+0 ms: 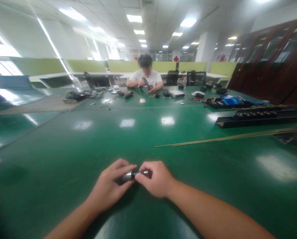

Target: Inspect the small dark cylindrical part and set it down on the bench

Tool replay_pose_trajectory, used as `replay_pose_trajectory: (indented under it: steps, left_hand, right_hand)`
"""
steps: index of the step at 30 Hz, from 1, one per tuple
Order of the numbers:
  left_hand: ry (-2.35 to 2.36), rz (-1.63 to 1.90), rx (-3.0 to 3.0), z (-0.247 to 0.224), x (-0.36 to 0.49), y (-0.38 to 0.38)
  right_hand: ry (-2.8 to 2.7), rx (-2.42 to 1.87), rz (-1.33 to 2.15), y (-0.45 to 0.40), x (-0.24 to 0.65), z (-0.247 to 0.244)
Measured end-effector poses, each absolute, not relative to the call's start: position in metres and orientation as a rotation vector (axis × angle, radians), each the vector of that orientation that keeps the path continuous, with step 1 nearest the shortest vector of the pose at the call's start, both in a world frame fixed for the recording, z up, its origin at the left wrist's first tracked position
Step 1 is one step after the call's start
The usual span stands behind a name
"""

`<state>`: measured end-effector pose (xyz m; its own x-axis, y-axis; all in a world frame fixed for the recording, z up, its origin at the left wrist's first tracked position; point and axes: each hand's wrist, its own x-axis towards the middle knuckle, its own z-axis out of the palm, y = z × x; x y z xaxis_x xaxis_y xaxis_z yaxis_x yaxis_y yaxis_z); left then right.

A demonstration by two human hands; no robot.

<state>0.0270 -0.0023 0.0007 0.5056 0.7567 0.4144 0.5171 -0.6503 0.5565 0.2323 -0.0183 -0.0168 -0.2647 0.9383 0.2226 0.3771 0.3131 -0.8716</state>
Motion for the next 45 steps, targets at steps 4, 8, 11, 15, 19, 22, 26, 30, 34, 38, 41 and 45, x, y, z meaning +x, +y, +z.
replay_pose_trajectory:
  steps: [4, 8, 11, 15, 19, 22, 26, 30, 34, 38, 41, 45]
  left_hand:
    - [1.066, 0.915, 2.392, 0.001, 0.027, -0.003]
    - [1.085, 0.904, 2.393, 0.002, 0.025, -0.001]
    - [1.106, 0.903, 2.404, 0.004, 0.019, 0.004]
    - [1.122, 0.938, 2.399, 0.005, 0.009, 0.012]
    - [1.178, 0.966, 2.399, 0.005, 0.005, 0.015]
    - [1.208, 0.956, 2.382, 0.003, 0.005, 0.016]
    - [1.289, 0.957, 2.322, -0.001, 0.006, 0.015]
    - [1.38, 0.975, 2.194, 0.001, 0.008, 0.015]
    - [1.38, 1.05, 2.013, 0.001, 0.011, 0.016]
    - [1.398, 1.087, 1.873, -0.002, 0.009, 0.018]
    - [1.402, 1.04, 1.884, 0.005, 0.004, 0.018]
    - [1.458, 0.942, 2.092, 0.026, -0.013, 0.008]
  right_hand:
    - [-1.79, -1.178, 0.926, -0.018, 0.233, -0.017]
    - [-1.763, -1.174, 0.922, -0.018, 0.233, -0.016]
    - [-1.712, -1.168, 0.928, -0.018, 0.234, -0.015]
    - [-1.662, -1.155, 0.925, -0.018, 0.234, -0.014]
    - [-1.671, -1.122, 0.864, -0.02, 0.235, -0.013]
    - [-1.711, -1.102, 0.881, -0.021, 0.235, -0.013]
    - [-1.735, -1.1, 0.923, -0.021, 0.233, -0.015]
    - [-1.743, -1.112, 0.958, -0.02, 0.232, -0.015]
    - [-1.757, -1.123, 0.956, -0.02, 0.232, -0.016]
    - [-1.778, -1.119, 0.984, -0.018, 0.231, -0.017]
    - [-1.809, -1.116, 1.014, -0.018, 0.231, -0.02]
    - [-1.819, -1.116, 1.014, -0.018, 0.23, -0.021]
